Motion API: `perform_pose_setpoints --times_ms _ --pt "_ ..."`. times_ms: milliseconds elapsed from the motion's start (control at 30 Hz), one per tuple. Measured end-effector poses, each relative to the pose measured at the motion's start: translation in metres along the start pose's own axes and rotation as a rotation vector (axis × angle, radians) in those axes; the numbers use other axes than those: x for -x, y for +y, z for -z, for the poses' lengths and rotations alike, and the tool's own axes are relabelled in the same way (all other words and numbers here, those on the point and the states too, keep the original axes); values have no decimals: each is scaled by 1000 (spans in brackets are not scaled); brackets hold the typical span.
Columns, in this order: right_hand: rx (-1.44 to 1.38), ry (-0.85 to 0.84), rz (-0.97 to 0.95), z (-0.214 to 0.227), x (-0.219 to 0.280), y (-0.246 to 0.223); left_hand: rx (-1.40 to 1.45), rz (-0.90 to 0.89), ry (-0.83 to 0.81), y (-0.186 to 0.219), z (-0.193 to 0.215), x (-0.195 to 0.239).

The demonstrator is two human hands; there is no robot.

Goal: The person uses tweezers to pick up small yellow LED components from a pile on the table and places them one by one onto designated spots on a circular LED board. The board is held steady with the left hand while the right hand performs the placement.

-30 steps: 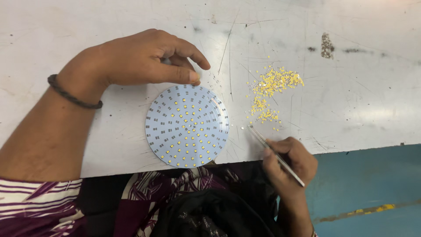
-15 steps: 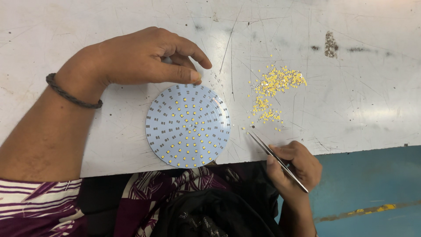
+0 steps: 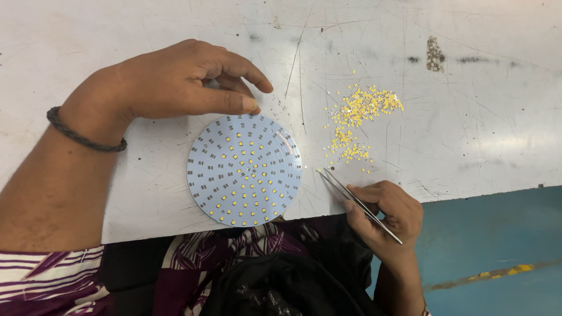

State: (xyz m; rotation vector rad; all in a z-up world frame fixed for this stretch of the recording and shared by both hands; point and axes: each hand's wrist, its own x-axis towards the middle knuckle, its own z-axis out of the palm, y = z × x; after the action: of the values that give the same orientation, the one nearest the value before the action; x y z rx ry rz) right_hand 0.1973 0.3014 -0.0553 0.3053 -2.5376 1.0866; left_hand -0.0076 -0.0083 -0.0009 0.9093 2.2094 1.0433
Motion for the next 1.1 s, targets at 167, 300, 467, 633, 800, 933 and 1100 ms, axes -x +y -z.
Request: perform_pose_setpoints --times_ms 167,300,467,633,800,933,1100 --pt "-34 -20 -14 0 -2 -2 -10 50 9 5 0 1" --pt "-24 -16 -4 0 -2 -2 12 34 4 8 0 1" --pt "-22 -6 -4 0 -4 -1 29 66 8 5 -1 2" --pt "-15 -11 -18 0 0 -1 46 50 5 6 0 2" --pt "-74 -11 -2 2 2 -5 1 -19 -16 11 3 -1" --pt "-52 -35 40 -12 15 -25 -54 -72 -12 1 5 3" --pt "-110 -5 144 -32 25 -34 -25 -73 -6 -3 3 2"
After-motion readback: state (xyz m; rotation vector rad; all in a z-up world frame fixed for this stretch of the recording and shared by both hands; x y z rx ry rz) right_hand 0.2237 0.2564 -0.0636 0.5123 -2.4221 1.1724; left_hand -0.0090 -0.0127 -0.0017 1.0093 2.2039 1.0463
